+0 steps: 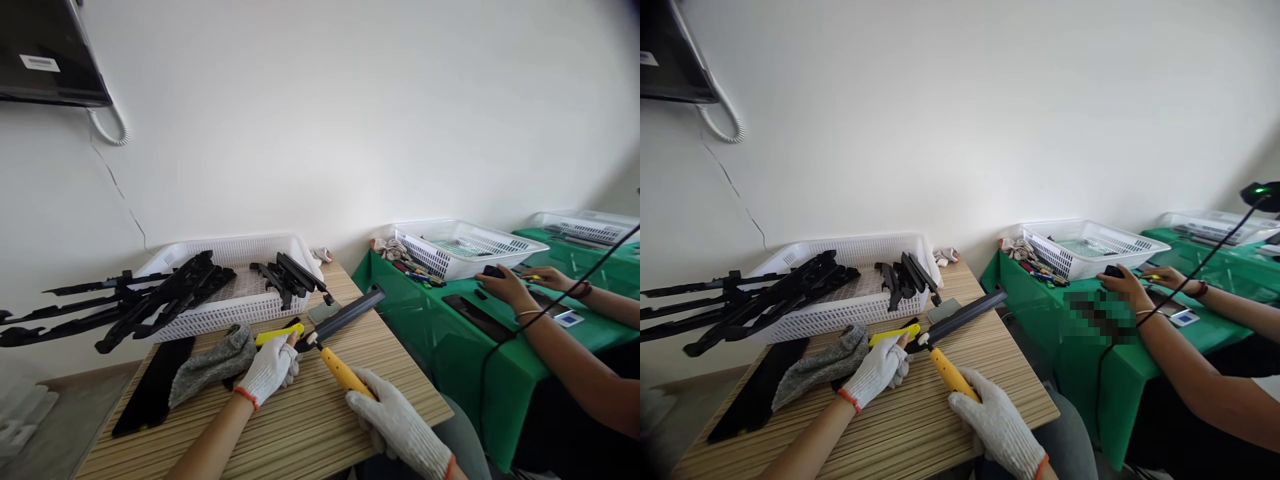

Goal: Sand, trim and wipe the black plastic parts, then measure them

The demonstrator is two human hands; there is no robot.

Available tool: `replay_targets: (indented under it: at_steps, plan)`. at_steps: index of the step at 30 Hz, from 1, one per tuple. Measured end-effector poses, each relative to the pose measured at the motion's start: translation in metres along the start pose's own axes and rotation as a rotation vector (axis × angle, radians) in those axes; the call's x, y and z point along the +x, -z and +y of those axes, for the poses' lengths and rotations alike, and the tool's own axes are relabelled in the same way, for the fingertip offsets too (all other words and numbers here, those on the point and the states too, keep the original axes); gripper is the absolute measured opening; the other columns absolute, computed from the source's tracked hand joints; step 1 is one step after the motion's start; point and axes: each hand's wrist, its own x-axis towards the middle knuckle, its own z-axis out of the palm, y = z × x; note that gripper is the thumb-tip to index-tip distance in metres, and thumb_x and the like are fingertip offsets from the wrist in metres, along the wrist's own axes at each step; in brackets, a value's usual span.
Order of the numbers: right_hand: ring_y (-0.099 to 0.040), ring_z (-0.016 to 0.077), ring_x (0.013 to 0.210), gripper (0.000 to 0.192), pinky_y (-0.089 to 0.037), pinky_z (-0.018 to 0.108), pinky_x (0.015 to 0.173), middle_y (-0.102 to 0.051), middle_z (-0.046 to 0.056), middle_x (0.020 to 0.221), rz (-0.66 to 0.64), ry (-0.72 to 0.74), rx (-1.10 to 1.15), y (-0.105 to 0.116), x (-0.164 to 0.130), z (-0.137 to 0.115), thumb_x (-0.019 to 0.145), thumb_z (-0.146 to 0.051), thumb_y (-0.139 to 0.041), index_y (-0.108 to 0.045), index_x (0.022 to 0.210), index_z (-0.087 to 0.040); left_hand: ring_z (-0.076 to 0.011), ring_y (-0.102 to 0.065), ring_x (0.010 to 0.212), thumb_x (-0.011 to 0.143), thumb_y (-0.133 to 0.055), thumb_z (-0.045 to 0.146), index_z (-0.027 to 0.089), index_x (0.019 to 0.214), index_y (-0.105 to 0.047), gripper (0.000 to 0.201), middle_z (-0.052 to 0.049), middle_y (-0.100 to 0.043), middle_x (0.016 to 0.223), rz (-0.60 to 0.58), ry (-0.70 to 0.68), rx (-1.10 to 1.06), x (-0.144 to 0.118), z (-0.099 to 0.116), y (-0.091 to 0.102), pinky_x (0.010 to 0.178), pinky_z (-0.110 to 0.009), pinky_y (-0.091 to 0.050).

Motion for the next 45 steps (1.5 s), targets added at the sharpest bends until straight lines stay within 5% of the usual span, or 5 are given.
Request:
replay_targets:
  at_steps: [10,28,45]
  plan:
    - [-0.051,0.0086,0.036,0.059,-0.033,0.016,0.030,-0.056,-0.006,0.064,-0.039,-0.109,-0.015,0.007,0.007,0.004,0.090,-0.046,-0.053,-0.044,0.142,-0.021,-0.0062,-0.037,0.037,0.081,-0.047,0.072,0.019,0.066,-0.047,0.055,0.005,-0.042,0.046,-0.056,0.088,-0.093,0.000,0.002,0.001,0.039,-0.020,-0.029]
    - [-0.049,0.0095,0.033,0.041,-0.031,0.014,0.027,-0.055,-0.006,0.053,0.309,-0.139,0.110,0.062,0.026,0.000,0.088,-0.045,-0.060,-0.055,0.121,-0.020,-0.0043,-0.028,0.037,0.080,-0.049,0.073,0.018,0.065,-0.049,0.057,0.007,-0.037,0.046,-0.098,0.114,-0.183,0.015,-0.021,0.003,0.039,-0.020,-0.023]
    - [-0.047,0.0082,0.037,0.034,-0.029,0.014,0.031,-0.053,-0.005,0.055,0.453,-0.112,0.353,0.086,0.059,0.007,0.091,-0.046,-0.059,-0.051,0.112,-0.020,-0.0061,-0.036,0.037,0.066,-0.058,0.081,0.022,0.069,-0.042,0.061,0.006,-0.044,0.048,-0.056,0.051,-0.142,0.002,-0.003,0.001,0.038,-0.021,-0.026]
